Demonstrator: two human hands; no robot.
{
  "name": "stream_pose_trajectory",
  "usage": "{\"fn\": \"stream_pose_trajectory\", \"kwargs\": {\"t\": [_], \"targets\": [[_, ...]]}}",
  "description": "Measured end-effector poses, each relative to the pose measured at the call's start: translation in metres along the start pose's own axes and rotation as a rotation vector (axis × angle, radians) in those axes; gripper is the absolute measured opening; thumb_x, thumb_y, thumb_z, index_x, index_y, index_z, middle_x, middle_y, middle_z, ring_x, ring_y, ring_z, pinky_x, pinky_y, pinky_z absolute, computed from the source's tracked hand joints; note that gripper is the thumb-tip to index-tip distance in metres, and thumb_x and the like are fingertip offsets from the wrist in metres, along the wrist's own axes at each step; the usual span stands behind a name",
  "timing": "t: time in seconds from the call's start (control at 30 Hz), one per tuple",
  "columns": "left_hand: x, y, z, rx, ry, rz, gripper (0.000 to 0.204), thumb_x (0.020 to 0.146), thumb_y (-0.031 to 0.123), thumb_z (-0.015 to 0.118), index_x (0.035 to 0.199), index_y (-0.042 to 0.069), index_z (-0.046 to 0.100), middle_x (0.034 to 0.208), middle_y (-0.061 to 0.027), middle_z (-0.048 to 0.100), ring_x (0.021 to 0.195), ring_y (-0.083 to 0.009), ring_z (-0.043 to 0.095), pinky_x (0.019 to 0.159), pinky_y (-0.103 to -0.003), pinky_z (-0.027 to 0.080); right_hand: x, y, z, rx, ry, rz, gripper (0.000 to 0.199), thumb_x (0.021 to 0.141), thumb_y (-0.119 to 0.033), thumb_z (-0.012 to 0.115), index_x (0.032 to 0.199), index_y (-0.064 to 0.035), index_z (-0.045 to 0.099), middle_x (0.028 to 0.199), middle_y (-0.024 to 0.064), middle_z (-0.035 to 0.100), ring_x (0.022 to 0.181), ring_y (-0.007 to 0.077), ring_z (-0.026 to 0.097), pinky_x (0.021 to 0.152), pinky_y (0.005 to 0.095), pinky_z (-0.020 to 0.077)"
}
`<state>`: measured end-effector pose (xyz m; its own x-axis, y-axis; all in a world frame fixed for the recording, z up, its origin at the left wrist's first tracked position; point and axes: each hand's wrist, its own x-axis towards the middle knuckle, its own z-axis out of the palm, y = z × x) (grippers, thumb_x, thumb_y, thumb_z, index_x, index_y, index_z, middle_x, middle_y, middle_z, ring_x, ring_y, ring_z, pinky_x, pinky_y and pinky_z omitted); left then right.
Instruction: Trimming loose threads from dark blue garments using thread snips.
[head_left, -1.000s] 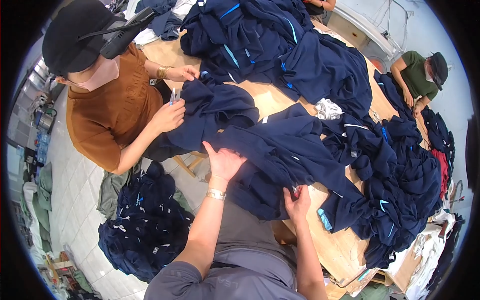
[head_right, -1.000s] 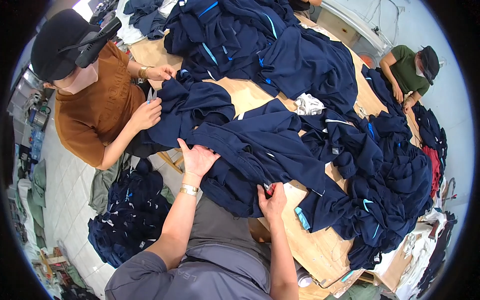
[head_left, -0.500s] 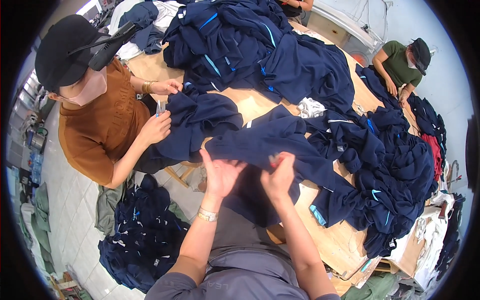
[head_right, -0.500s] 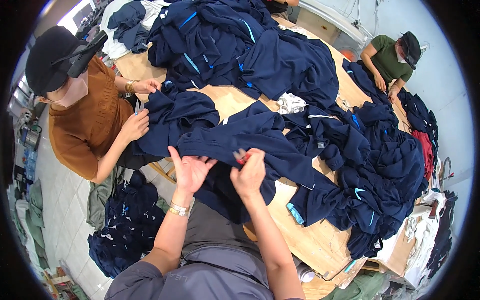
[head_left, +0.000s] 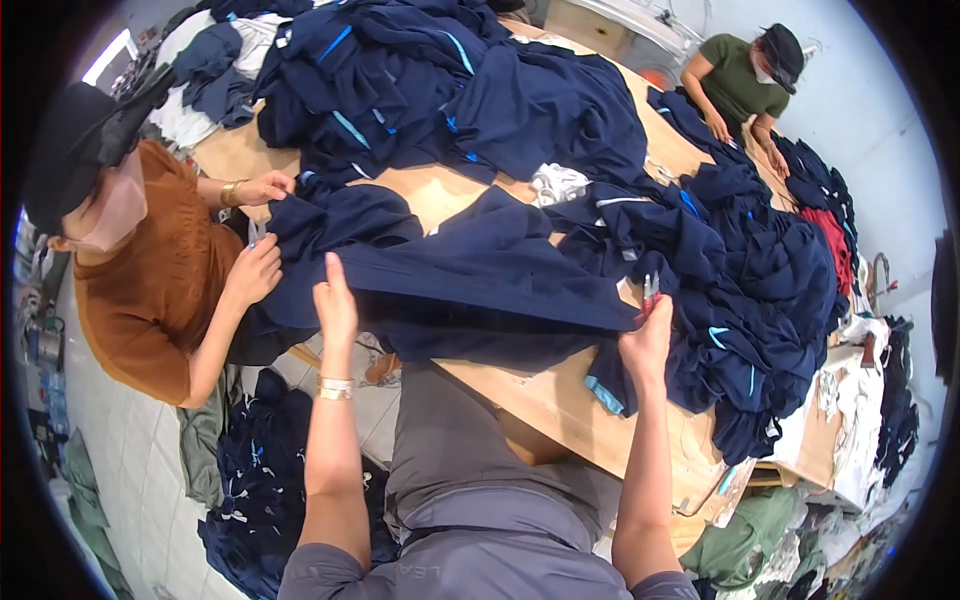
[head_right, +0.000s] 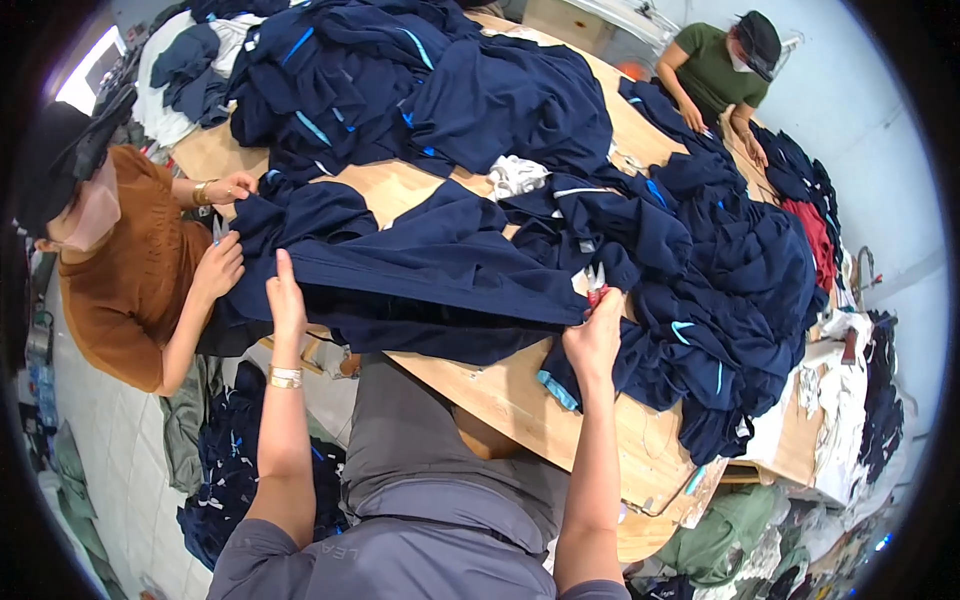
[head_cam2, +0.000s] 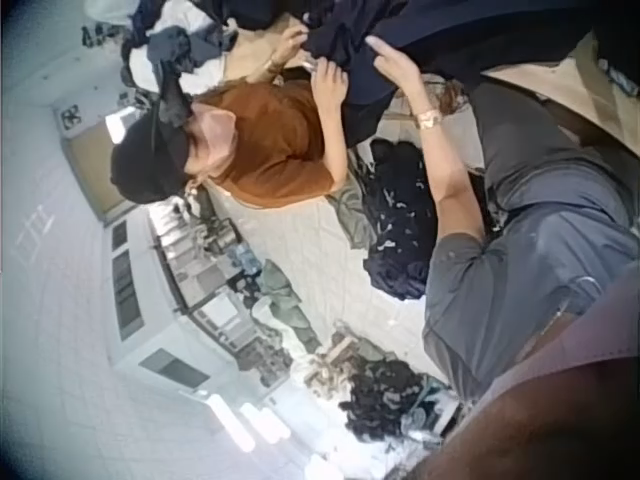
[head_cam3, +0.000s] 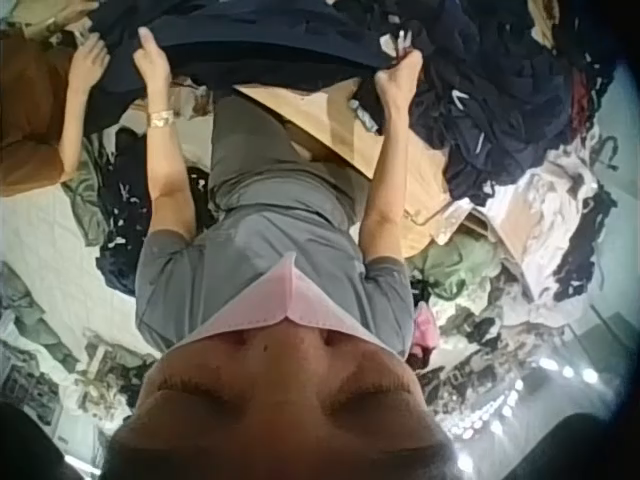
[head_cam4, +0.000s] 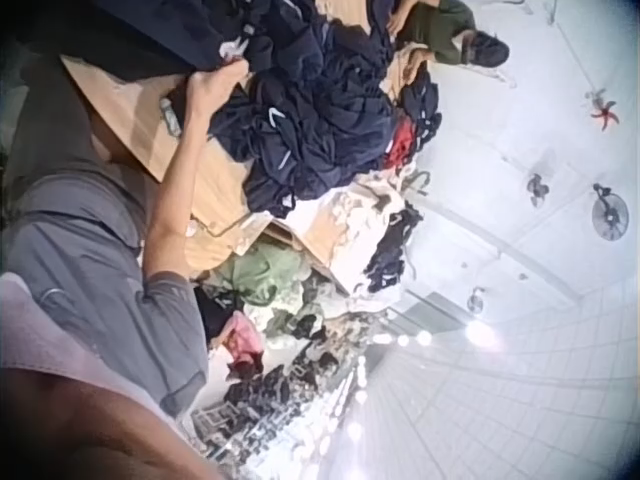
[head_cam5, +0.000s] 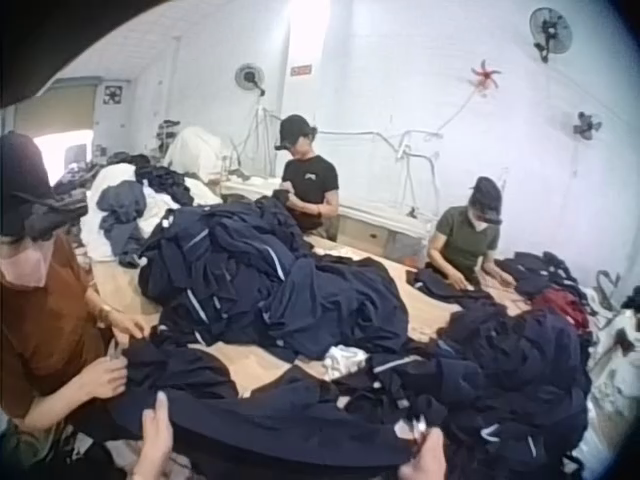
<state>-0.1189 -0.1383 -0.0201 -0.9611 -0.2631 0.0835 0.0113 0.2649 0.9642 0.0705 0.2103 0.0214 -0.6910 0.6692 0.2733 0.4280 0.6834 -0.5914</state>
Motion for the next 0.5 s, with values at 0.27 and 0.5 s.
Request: {"fn": "stream_pose_trajectory", "kwargs": {"t": [0.27, 0.5], "targets": [[0.031, 0.007, -0.010, -0.286, -0.094, -0.131, 0.062, 0.093, 0.055, 0.037, 0.049, 0.013, 0.027, 0.046, 0.0051, 0.029, 0.044, -0.0062, 0.021, 0.042, -0.030, 0.017, 0.017, 0.032, -0.043, 0.151, 0.136, 0.043, 0.028, 0.070, 0.002, 0.058, 0.086, -0.0030, 0.036, 0.071, 0.0072, 0.037, 0.060, 0.0171, 0.037, 0.056, 0.0284, 0.0371], [-0.024, -0.003, 0.008, 0.419, -0.303, -0.072, 0.070, 0.094, 0.053, 0.038, 0.065, -0.009, 0.054, 0.056, -0.0077, 0.056, 0.053, -0.0153, 0.050, 0.050, -0.035, 0.038, -0.035, -0.004, 0.002, 0.090, -0.008, -0.107, 0.032, 0.070, 0.002, 0.060, 0.094, -0.0033, 0.040, 0.081, 0.0187, 0.048, 0.075, 0.0393, 0.054, 0.065, 0.0422, 0.0448]]}}
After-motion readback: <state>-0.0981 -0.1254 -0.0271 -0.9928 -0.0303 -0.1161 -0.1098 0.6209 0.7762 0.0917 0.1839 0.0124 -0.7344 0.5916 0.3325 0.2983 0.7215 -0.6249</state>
